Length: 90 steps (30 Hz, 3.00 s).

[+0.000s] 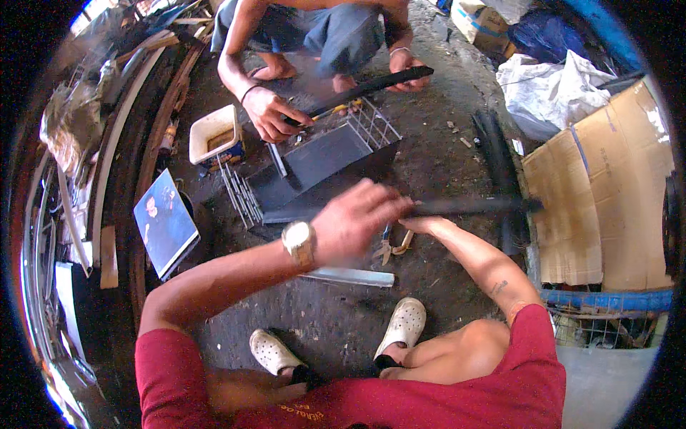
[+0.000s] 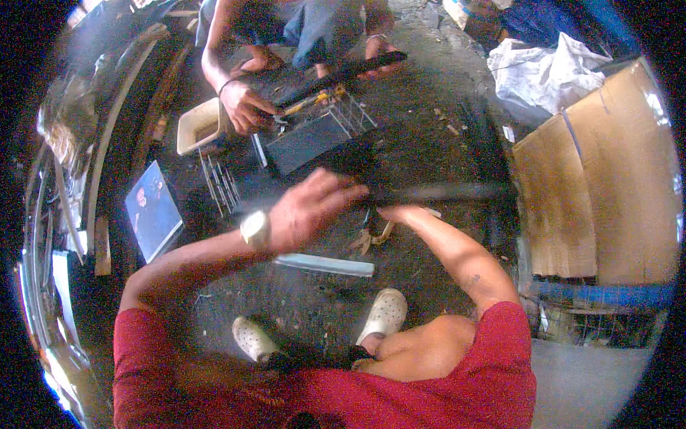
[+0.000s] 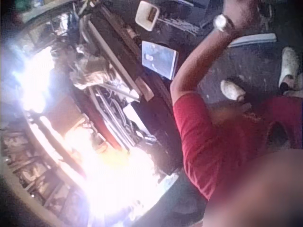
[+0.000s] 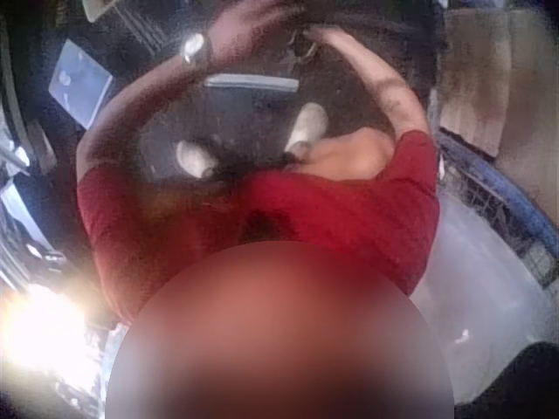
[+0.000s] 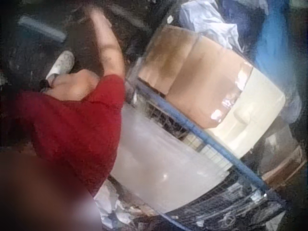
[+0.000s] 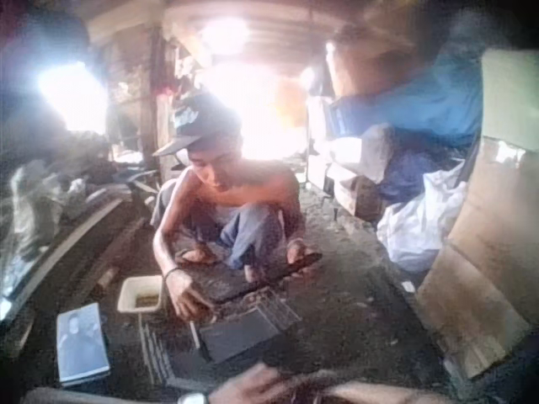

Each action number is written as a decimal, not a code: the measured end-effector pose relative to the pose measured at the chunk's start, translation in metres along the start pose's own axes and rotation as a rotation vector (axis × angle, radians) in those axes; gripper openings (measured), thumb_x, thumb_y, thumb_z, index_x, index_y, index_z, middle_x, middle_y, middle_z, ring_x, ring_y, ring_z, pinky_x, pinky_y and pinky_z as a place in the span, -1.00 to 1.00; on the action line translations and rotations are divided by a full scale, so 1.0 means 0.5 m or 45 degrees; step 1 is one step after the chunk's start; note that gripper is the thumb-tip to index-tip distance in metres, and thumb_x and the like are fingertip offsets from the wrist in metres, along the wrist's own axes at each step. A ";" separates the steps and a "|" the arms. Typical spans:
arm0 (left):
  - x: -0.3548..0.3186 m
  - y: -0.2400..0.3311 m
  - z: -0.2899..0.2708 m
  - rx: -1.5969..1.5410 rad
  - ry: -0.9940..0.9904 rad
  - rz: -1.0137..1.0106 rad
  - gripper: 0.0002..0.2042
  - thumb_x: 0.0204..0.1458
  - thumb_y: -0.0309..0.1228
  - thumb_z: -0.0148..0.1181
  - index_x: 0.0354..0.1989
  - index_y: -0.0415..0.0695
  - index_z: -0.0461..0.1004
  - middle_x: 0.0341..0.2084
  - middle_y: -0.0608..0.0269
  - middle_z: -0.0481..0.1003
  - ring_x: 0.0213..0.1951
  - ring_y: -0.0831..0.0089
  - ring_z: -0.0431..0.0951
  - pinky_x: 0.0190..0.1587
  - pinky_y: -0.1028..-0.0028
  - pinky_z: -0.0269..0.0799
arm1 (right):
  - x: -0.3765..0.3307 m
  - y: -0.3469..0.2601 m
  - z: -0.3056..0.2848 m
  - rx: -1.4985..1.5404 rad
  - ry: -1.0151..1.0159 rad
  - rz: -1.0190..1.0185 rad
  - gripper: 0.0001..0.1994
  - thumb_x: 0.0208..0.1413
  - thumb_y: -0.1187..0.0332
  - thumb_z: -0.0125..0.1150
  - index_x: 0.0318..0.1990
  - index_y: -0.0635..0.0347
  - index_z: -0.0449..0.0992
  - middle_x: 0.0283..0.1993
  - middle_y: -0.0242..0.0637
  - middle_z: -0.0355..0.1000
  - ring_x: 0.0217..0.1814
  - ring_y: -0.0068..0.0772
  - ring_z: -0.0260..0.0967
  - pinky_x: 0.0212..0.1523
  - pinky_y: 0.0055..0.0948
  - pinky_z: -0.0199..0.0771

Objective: The person sits on the floor and assembles a metal wire rack onto a black curved panel. They align the rack, insert wires into slots, and adjust the fit while a second person assists by holding the panel and handing over small parts.

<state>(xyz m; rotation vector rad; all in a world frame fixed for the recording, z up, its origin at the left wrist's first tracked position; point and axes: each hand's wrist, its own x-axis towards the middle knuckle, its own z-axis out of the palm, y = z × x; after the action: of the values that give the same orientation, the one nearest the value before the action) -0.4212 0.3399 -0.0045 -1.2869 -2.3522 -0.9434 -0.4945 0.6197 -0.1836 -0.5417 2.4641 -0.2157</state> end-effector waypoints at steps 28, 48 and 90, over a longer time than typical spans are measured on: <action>-0.701 -0.094 -0.025 0.167 -1.291 -1.404 -0.57 0.04 -0.03 0.28 -0.10 -0.14 0.54 -0.21 -0.09 0.61 -0.14 -0.08 0.63 -0.10 0.05 0.57 | -0.026 -0.009 0.030 -0.045 -0.055 -0.041 -0.66 0.15 0.24 0.20 0.06 0.12 0.55 -0.04 0.08 0.54 0.07 0.15 0.47 0.09 -0.07 0.49; -0.441 -0.161 -0.123 -1.192 0.396 -1.863 -0.61 0.32 -0.08 0.07 0.00 -0.19 0.51 -0.26 0.29 0.54 -0.29 0.52 0.55 -0.29 0.44 0.52 | 0.034 0.024 -0.063 -0.159 0.126 0.094 -0.63 0.16 0.19 0.15 0.10 0.04 0.56 0.01 0.04 0.55 0.07 0.14 0.50 0.11 -0.01 0.51; -0.517 -0.245 -0.101 -1.576 0.362 -2.011 -0.71 0.27 -0.37 0.00 0.09 -0.21 0.43 -0.37 0.35 0.49 -0.31 0.41 0.52 -0.24 0.32 0.49 | 0.102 0.008 -0.154 0.479 0.636 0.093 -0.46 0.07 0.16 0.24 0.22 0.15 0.45 -0.02 -0.03 0.58 0.02 -0.03 0.54 0.08 -0.15 0.53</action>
<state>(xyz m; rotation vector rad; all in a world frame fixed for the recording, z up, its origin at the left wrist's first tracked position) -0.3822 0.0949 -0.1555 1.0220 -2.0774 -2.8788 -0.5788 0.6035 -0.1492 -0.2525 2.8077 -0.8542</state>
